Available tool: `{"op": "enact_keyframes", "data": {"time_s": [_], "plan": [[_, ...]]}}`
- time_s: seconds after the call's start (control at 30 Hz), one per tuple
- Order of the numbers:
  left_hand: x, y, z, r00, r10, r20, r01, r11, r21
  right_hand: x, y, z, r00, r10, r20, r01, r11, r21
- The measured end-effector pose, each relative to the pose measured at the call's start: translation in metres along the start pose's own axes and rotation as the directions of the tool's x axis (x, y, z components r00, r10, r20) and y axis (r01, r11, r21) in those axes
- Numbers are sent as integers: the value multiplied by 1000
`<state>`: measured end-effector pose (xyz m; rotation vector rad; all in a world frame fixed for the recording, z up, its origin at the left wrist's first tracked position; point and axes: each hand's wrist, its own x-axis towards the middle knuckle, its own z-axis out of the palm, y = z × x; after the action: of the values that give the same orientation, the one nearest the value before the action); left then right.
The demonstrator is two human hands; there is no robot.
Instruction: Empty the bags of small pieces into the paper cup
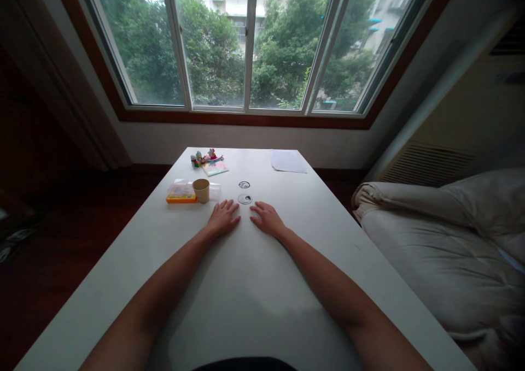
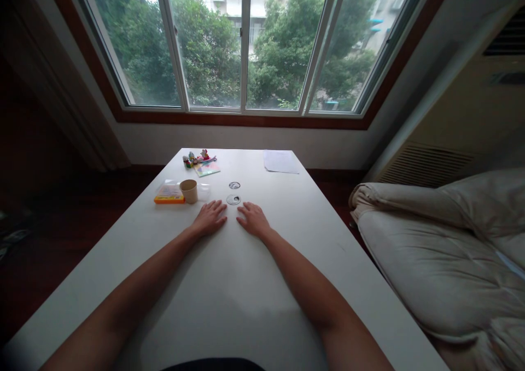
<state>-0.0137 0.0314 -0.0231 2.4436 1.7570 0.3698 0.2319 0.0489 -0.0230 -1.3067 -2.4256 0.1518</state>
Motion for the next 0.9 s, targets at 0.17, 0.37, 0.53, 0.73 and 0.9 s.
{"op": "enact_keyframes", "data": {"time_s": [0.17,0.37,0.53,0.73,0.9], "plan": [[-1,-3,-2,999,29,30,-29,1000,1,-1,-3,5,998,0,69,1,1000,-14],[-1,-3,-4,999,35,34,-35,999,13,-2,-6,5,992,-21,127,24,999,-20],[-2,-3,-5,998,56,41,-57,998,6,-2,-7,1,988,-40,148,48,997,-52],[-4,-2,-8,996,58,70,-59,998,18,-1,-12,-6,977,-32,211,50,996,-80],[-3,-1,-9,996,56,63,-57,998,20,-1,-13,-9,976,-17,217,33,997,-73]]}}
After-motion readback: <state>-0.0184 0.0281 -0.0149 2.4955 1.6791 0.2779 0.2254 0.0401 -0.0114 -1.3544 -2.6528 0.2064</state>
